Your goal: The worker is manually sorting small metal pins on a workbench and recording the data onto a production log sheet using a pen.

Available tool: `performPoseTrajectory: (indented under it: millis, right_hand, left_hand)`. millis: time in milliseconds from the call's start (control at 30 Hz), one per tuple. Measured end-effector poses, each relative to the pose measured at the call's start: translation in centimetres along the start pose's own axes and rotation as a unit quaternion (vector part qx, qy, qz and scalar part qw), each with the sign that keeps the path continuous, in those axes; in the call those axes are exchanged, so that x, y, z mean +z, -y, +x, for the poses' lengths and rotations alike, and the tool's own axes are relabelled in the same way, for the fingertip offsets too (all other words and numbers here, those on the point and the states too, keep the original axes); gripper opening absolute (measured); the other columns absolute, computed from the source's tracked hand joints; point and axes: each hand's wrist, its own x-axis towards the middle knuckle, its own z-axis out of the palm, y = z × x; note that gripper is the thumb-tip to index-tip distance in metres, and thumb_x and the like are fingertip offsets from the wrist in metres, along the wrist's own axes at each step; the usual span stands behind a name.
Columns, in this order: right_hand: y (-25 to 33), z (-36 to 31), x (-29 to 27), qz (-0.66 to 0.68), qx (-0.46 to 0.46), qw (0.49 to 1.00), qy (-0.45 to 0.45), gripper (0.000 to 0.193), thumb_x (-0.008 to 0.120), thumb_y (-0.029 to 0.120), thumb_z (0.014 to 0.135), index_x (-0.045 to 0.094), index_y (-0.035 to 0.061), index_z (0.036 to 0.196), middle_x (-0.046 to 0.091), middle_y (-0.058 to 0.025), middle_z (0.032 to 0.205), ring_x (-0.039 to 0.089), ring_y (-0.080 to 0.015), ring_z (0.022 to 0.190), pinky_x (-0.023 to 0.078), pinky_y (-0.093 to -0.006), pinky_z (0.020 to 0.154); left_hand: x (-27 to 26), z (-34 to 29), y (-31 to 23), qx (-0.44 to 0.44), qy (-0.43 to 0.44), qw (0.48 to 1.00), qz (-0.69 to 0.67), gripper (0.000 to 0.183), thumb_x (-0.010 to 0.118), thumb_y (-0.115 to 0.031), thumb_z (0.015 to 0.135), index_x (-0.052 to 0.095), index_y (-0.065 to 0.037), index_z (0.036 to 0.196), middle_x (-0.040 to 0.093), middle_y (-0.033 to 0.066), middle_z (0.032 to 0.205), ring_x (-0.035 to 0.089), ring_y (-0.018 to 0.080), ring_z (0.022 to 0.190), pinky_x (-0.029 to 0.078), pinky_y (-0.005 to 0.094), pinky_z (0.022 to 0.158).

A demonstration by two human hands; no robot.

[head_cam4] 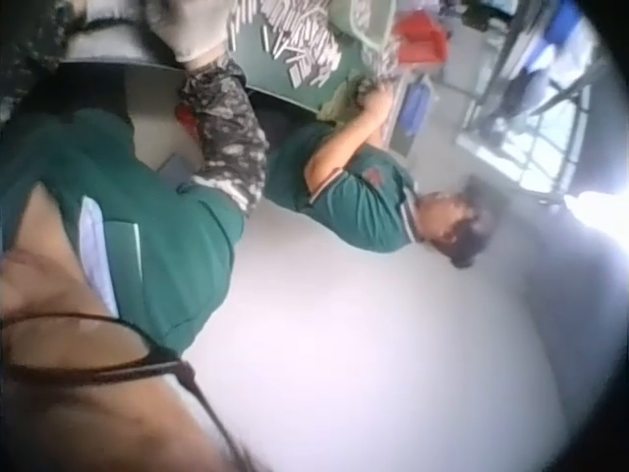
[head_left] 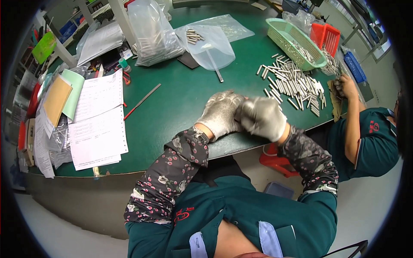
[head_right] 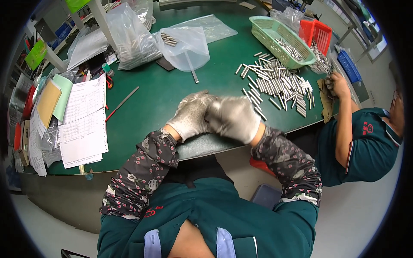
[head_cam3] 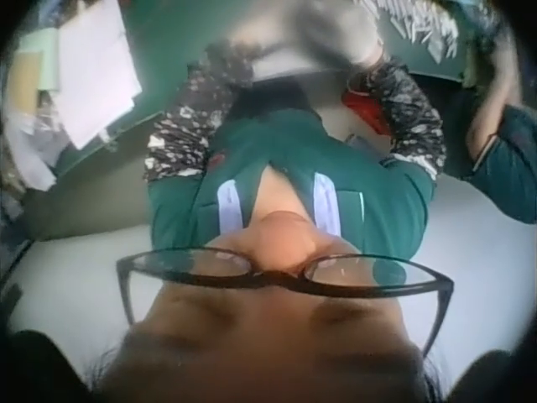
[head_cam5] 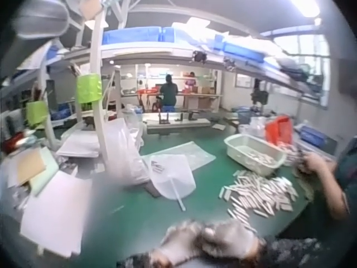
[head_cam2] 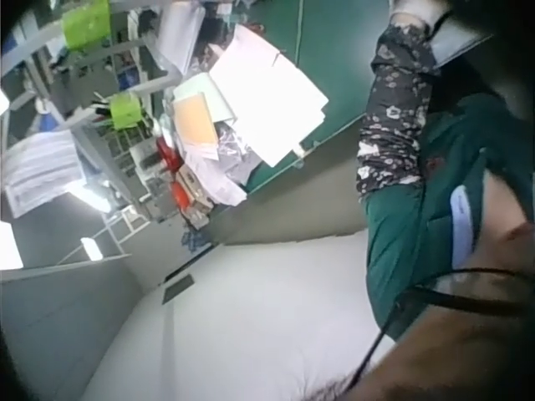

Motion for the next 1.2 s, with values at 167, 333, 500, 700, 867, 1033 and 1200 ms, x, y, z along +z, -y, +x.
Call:
performPoseTrajectory:
  millis: [167,333,500,700,867,1033,1200]
  right_hand:
    - [-0.7,0.1,-0.1,-0.019,0.059,0.998,-0.024,0.013,0.065,0.01,0.068,0.052,0.0069,0.07,0.051,-0.0103,0.06,0.057,-0.0282,0.057,0.047,-0.0376,0.052]
    - [-0.8,0.4,-0.3,-0.042,0.06,0.997,-0.031,0.011,0.063,0.011,0.071,0.052,0.007,0.069,0.052,-0.011,0.06,0.057,-0.0288,0.055,0.047,-0.0385,0.051]
    - [-0.5,-0.2,-0.5,-0.087,0.07,0.993,-0.036,0.011,0.063,0.011,0.069,0.052,0.0081,0.069,0.052,-0.0107,0.062,0.057,-0.0283,0.056,0.046,-0.0386,0.051]
    - [0.1,-0.2,0.1,-0.02,0.054,0.998,-0.036,0.012,0.063,0.011,0.072,0.052,0.0078,0.069,0.053,-0.0092,0.058,0.058,-0.0263,0.055,0.048,-0.0364,0.05]
    - [-2.9,-0.8,0.1,0.311,0.38,0.834,-0.252,0.012,0.06,0.016,0.086,0.063,0.0048,0.088,0.053,-0.0028,0.06,0.052,-0.0119,0.051,0.044,-0.0274,0.048]
    - [-4.3,-1.3,-0.3,0.665,0.453,0.532,-0.265,0.019,0.051,0.026,0.092,0.057,0.0101,0.084,0.052,0.0007,0.063,0.043,-0.0082,0.043,0.033,-0.0196,0.039]
    - [-2.1,0.8,-1.0,0.727,0.45,0.484,-0.185,0.021,0.049,0.031,0.091,0.056,0.0138,0.082,0.051,0.0,0.063,0.04,-0.0102,0.04,0.031,-0.0217,0.033]
  left_hand:
    - [-0.3,-0.2,-0.5,0.001,-0.019,1.0,0.017,0.072,0.08,-0.032,0.059,0.053,-0.01,0.123,0.055,0.0136,0.123,0.041,0.0338,0.126,0.03,0.0458,0.106]
    - [0.1,0.1,-0.1,0.006,-0.013,1.0,0.017,0.067,0.079,-0.03,0.06,0.054,-0.008,0.118,0.055,0.0133,0.122,0.042,0.0339,0.125,0.031,0.0452,0.105]
    - [-0.5,-0.3,-0.9,0.006,0.015,1.0,0.022,0.067,0.078,-0.028,0.061,0.054,-0.011,0.121,0.055,0.0122,0.122,0.042,0.0329,0.125,0.031,0.0452,0.105]
    - [0.3,-0.6,-0.5,0.01,-0.009,1.0,0.001,0.066,0.077,-0.027,0.063,0.053,-0.012,0.123,0.054,0.0102,0.125,0.042,0.0326,0.125,0.031,0.0434,0.106]
    - [-0.1,-0.1,-0.1,0.033,-0.013,0.999,0.002,0.074,0.078,-0.027,0.06,0.051,-0.01,0.126,0.052,0.0134,0.126,0.038,0.0354,0.128,0.029,0.0451,0.107]
    - [-0.4,-0.4,-0.2,0.012,0.006,1.0,0.025,0.072,0.077,-0.029,0.064,0.05,-0.009,0.128,0.051,0.0114,0.13,0.038,0.0318,0.129,0.027,0.0435,0.109]
    - [-0.7,-0.8,-0.6,0.016,-0.013,1.0,0.018,0.07,0.073,-0.028,0.062,0.051,-0.009,0.126,0.053,0.0151,0.124,0.041,0.0351,0.126,0.03,0.0421,0.107]
